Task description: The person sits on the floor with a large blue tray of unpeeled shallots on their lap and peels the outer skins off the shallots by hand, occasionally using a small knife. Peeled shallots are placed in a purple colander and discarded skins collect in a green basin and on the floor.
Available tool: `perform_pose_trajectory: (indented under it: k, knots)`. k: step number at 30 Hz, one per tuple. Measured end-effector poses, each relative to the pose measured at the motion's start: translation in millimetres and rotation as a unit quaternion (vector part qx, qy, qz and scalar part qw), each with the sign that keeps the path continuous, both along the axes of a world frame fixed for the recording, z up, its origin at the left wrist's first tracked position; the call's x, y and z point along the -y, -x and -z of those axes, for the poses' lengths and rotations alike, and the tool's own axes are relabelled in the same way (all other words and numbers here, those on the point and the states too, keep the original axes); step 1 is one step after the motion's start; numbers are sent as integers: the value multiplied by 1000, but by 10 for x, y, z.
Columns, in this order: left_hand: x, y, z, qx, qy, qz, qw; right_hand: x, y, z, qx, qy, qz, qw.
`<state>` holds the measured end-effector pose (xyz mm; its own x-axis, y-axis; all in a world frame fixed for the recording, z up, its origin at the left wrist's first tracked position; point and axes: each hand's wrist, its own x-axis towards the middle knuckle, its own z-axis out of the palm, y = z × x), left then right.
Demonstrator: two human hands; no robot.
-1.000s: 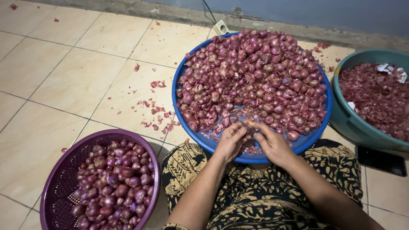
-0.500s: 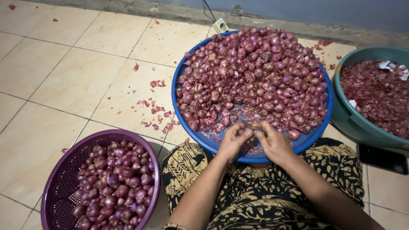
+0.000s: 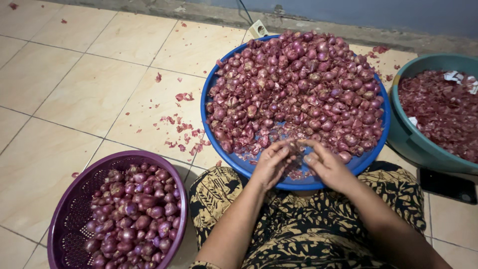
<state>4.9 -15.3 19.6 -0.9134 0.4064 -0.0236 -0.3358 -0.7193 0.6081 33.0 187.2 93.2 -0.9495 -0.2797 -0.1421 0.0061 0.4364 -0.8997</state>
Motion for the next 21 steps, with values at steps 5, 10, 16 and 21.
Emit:
perform_pose_trajectory:
  k: [5, 10, 16, 21]
  knots:
    - [2, -15, 25, -3, -4, 2, 1000, 103, -52, -73, -134, -21, -17, 991]
    - [-17, 13, 116, -23, 18, -15, 999, 95, -64, -40, -112, -63, 0, 992]
    - [-73, -8, 213, -84, 106, -3, 991, 76, 2, 59, -79, -88, 20, 993]
    - [-51, 24, 134, 12, 31, -13, 999, -10, 83, 6, 7, 3, 66, 998]
